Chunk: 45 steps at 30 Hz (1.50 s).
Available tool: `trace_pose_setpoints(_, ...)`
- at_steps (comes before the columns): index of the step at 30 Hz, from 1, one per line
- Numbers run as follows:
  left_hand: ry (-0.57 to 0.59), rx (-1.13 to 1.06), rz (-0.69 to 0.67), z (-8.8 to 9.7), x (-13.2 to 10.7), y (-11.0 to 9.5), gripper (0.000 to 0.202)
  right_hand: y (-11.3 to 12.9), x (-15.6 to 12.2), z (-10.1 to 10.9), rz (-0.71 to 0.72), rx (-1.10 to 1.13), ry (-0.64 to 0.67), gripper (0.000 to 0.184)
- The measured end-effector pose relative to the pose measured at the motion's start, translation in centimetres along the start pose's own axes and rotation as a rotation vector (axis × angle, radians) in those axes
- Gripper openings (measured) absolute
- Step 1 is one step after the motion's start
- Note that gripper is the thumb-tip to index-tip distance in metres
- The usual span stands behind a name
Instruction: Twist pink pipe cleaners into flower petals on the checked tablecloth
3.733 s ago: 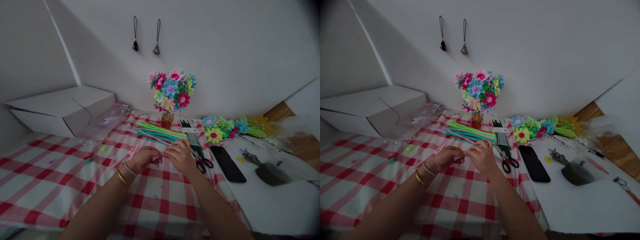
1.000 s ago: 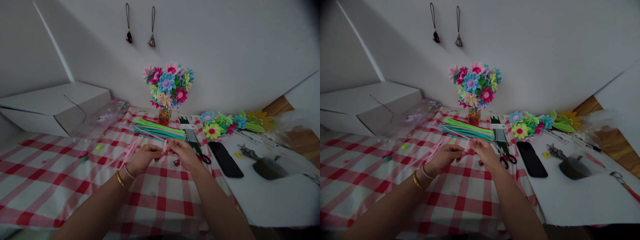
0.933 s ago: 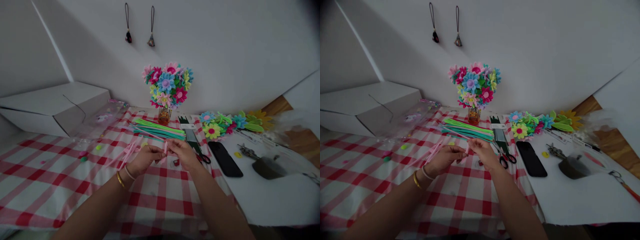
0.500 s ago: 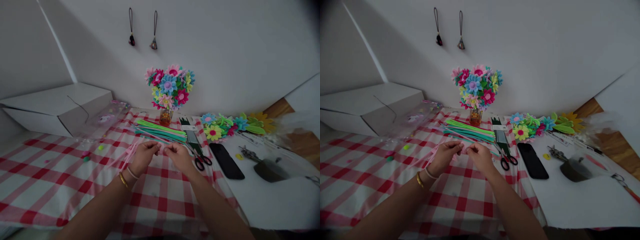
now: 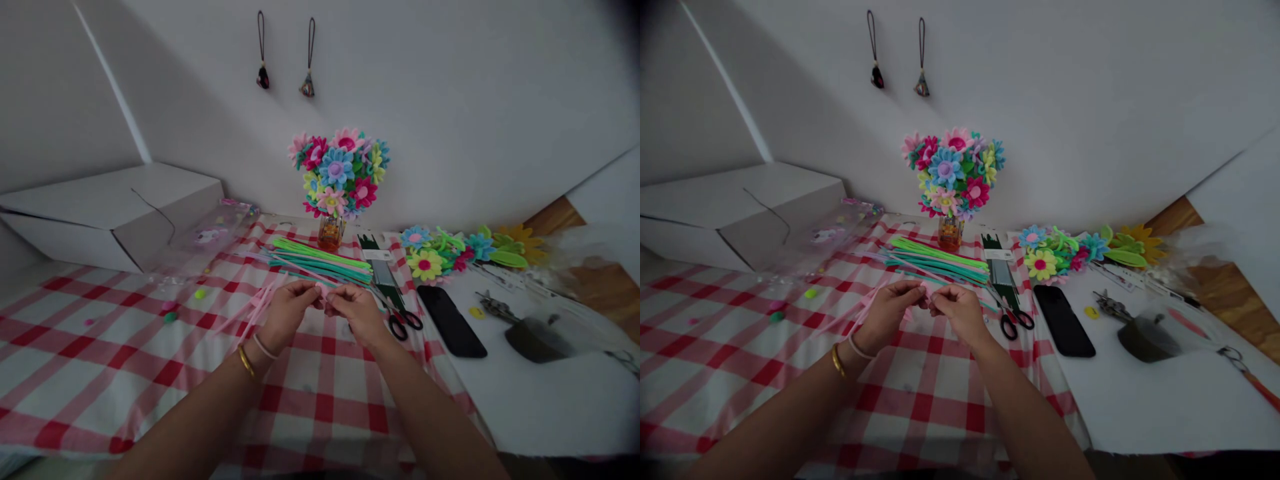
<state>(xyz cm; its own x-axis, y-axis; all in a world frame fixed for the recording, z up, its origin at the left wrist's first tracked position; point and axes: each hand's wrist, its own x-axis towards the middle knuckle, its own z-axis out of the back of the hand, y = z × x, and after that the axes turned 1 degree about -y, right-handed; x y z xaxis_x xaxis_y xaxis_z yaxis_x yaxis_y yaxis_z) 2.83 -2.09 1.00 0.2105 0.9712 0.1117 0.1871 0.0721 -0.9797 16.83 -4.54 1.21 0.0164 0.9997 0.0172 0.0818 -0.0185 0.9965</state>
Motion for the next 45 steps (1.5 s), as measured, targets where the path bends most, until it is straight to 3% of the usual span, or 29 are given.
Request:
trace_pose_setpoints(5,0.359,0.195,0.127,1.4,0.3,-0.2,0.017,0.3,-0.2,1.3,0.006,-0.341,0.141,0.008)
trace_pose_setpoints(8,0.429,0.403,0.124,2.0,0.3,-0.2,0.022,0.0,-0.3,1.8,0.011,-0.478,0.205,0.009)
trace_pose_setpoints(12,0.419,0.440,0.133,2.0,0.3,0.0,0.023,0.1,-0.4,1.9,0.127,-0.618,0.247,0.013)
trace_pose_setpoints(16,0.340,0.331,0.141,1.9,0.4,0.4,0.019,1.0,-0.7,1.8,0.360,-0.792,0.283,0.020)
trace_pose_setpoints(20,0.325,0.233,0.186,2.0,0.6,0.5,0.018,1.3,-0.7,1.7,0.585,-1.042,0.229,0.034)
trace_pose_setpoints(23,0.334,0.188,0.197,2.0,0.7,0.4,0.018,1.2,-0.5,1.8,0.675,-1.165,0.266,0.029)
trace_pose_setpoints(26,0.327,0.166,0.208,1.9,0.7,0.3,0.018,1.2,-0.4,1.8,0.716,-1.259,0.284,0.020)
trace_pose_setpoints(39,0.294,0.099,0.239,1.7,0.6,0.1,0.014,1.0,-0.8,1.2,0.836,-1.391,0.232,0.020)
trace_pose_setpoints(45,0.365,0.160,0.161,2.0,0.6,-0.1,0.018,1.5,-0.9,1.2,0.712,-1.176,0.301,0.016)
